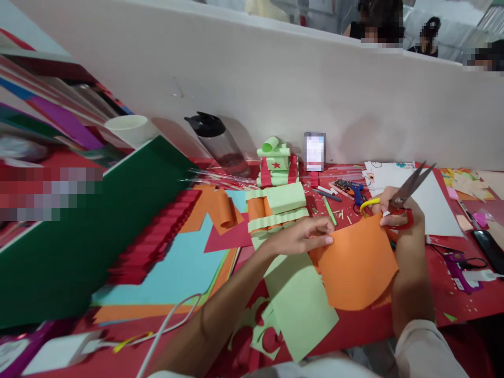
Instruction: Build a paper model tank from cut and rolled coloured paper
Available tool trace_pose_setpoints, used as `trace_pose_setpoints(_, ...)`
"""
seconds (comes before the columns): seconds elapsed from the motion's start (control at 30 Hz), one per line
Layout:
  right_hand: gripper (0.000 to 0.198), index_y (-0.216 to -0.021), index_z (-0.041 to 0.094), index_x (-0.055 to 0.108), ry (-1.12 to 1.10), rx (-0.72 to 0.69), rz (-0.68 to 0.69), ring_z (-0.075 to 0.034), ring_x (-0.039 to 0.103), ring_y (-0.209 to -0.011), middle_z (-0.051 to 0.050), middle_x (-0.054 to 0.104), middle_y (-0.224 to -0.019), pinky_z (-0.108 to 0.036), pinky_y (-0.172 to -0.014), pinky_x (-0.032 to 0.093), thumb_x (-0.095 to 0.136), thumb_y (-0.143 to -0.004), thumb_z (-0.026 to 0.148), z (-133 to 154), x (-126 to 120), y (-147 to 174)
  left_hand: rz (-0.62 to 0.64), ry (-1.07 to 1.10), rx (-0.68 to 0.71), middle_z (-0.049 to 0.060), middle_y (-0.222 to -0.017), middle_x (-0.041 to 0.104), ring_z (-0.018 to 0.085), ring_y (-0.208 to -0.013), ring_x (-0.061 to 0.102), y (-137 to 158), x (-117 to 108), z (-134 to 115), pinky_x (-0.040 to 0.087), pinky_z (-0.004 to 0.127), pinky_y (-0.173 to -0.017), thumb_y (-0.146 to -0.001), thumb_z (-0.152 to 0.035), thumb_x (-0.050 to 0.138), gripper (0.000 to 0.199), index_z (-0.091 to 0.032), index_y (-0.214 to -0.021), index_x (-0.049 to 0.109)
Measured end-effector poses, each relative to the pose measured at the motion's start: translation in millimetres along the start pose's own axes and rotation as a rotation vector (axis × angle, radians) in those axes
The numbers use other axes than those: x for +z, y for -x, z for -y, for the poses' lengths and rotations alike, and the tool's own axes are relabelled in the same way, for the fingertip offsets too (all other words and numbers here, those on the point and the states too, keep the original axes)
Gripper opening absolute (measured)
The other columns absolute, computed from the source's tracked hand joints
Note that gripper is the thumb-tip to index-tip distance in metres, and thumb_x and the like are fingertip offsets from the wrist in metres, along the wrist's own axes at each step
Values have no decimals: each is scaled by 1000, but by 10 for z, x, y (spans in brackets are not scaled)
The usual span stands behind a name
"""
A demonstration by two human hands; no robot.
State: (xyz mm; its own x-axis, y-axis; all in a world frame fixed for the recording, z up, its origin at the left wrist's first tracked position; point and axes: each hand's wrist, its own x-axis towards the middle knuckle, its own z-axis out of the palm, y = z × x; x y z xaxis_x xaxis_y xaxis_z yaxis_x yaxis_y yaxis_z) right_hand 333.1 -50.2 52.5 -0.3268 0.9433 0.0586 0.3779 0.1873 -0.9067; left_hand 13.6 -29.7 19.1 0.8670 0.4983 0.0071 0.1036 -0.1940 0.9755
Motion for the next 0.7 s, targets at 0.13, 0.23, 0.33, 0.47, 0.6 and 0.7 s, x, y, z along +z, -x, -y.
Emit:
trace_pose_setpoints(0.13, 50, -84, 23, 55, -39, 16, 73, -21, 62, -70, -3, 64, -76, -34, -68, 53, 88, -67, 57, 150, -47, -82, -89, -60, -109, -4, -71, 51, 11, -59, 46, 175, 16, 90, 39, 23, -56, -100, -59, 52, 39, -21, -93, 51)
trace_pose_setpoints(0.23, 40, -96, 21, 59, 98, 66, 157, -21, 63, -79, -4, 67, -87, -32, -73, 52, 83, -76, 47, 178, -55, -184, -163, -289, -170, 0, -76, 60, 14, -66, 54, 218, 71, 232, 40, 25, -61, -102, -55, 49, 38, -20, -90, 56)
trace_pose_setpoints(0.33, 28, -100, 21, 59, 452, 224, 191, -19, 58, -76, -2, 65, -86, -29, -68, 45, 73, -81, 37, 157, -8, -265, -201, -457, -198, 5, -89, 72, 19, -75, 63, 225, 168, 416, 41, 27, -65, -104, -50, 50, 33, -20, -99, 61)
trace_pose_setpoints(0.47, 22, -98, 21, 60, 850, 417, 286, -18, 55, -68, -1, 65, -80, -27, -60, 34, 63, -76, 20, 141, 85, -320, -242, -661, -271, 10, -104, 78, 26, -88, 73, 235, 304, 579, 45, 30, -70, -105, -42, 49, 26, -21, -114, 62)
trace_pose_setpoints(0.6, 31, -105, 23, 64, 871, 564, 355, -17, 60, -65, 0, 68, -78, -26, -58, 33, 65, -75, 16, 115, 120, -344, -254, -790, -339, 13, -117, 77, 30, -95, 75, 267, 386, 613, 49, 31, -72, -106, -39, 47, 29, -22, -127, 57)
trace_pose_setpoints(0.7, 38, -110, 26, 69, 863, 667, 361, -17, 63, -64, 0, 72, -80, -26, -58, 36, 68, -74, 14, 19, 97, -353, -251, -769, -302, 12, -121, 76, 30, -99, 75, 307, 427, 640, 51, 33, -75, -104, -34, 49, 30, -23, -132, 55)
